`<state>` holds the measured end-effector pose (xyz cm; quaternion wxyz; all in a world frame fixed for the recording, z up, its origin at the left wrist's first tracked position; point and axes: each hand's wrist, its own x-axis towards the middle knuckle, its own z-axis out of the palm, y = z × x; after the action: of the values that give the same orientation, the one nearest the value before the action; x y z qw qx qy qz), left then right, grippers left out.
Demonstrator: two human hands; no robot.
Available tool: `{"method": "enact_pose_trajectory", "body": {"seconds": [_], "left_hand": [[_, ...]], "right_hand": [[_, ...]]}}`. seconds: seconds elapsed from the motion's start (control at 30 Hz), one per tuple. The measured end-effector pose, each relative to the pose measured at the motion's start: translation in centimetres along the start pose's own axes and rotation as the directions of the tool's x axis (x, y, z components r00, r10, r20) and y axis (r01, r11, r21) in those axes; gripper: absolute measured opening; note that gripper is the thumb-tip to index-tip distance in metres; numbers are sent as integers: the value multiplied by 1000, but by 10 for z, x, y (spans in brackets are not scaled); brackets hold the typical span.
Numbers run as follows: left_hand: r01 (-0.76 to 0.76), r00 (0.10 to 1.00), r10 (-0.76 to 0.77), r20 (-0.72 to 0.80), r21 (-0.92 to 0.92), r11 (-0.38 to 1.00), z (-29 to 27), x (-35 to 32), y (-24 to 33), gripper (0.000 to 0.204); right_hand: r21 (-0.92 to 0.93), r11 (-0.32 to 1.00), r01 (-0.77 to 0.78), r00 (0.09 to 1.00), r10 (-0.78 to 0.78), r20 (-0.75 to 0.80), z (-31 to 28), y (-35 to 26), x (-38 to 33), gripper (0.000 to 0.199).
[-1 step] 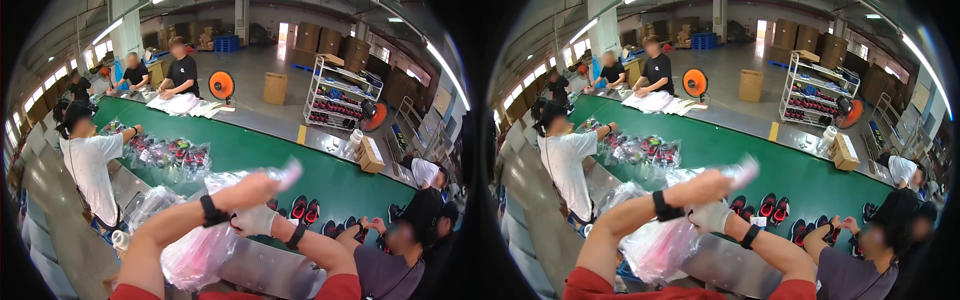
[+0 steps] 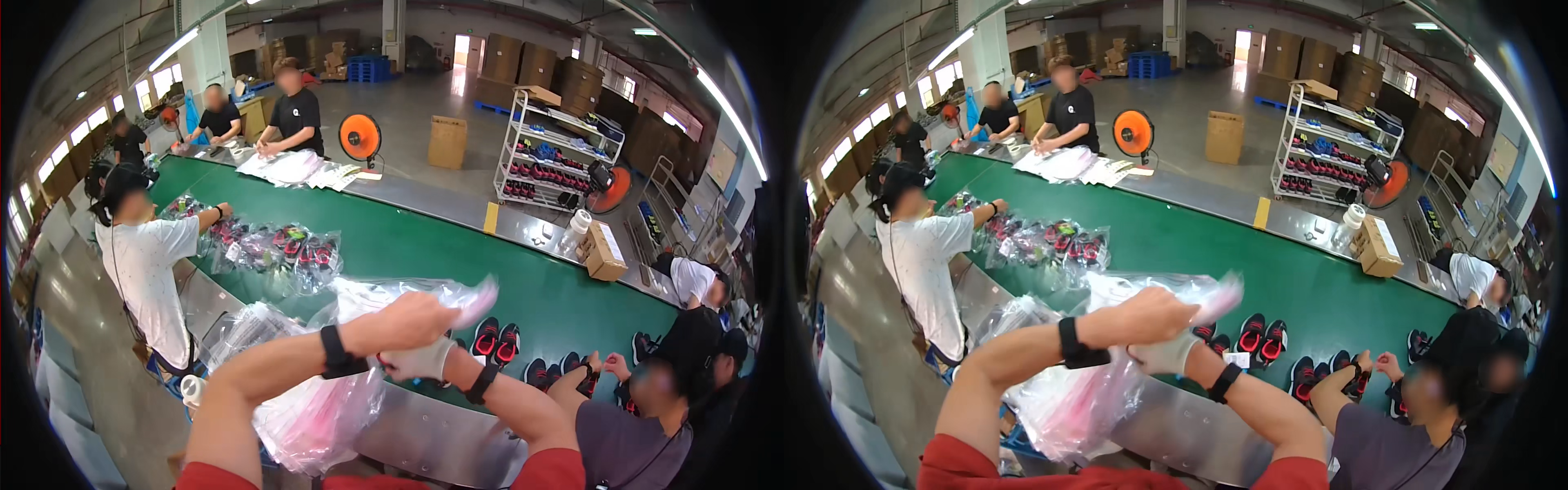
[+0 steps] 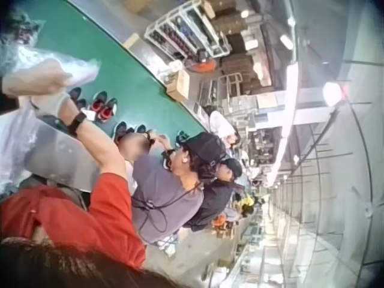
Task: The person picks up black and red sneakers from a green conveyor belt and places them into clear plastic bags. The person works continuously along the line, handling multiple pairs of shoes and packaging materials in a warehouse setting.
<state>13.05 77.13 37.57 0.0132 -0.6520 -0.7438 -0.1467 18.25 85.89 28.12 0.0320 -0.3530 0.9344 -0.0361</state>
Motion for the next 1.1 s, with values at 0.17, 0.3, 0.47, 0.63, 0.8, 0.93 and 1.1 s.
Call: {"method": "enact_pose_trajectory", "body": {"seconds": [0.17, 0.3, 0.47, 0.63, 0.8, 0.93, 1.1], "left_hand": [[90, 984, -81, -158, 52, 995, -19, -34, -23, 21], [64, 979, -28, -203, 172, 983, 8, -3, -62, 13], [196, 974, -172, -147, 172, 965, -9, -6, -76, 9], [-112, 992, 104, 72, 120, 986, -7, -38, -10, 8], [110, 992, -93, -82, 236, 965, 4, -75, -54, 20], [123, 942, -200, -269, -276, 953, 78, -81, 11, 17], [412, 729, -642, -238, -596, 689, -8, -46, -64, 10]], "right_hand": [[774, 632, -42, 866, 410, -288, -24, -9, 9, 21], [136, 983, -125, 845, 177, -505, 11, -17, 44, 22], [-109, 985, 131, 990, -135, -32, -50, -43, 57, 19], [510, 847, 149, 822, 181, -541, 42, 11, 47, 25], [665, 664, -341, 773, 601, -205, -21, -4, 29, 32], [689, 688, -228, 635, 642, -430, 100, 17, 57, 19], [-34, 903, -429, 891, 417, -178, 18, -14, 49, 19]]}}
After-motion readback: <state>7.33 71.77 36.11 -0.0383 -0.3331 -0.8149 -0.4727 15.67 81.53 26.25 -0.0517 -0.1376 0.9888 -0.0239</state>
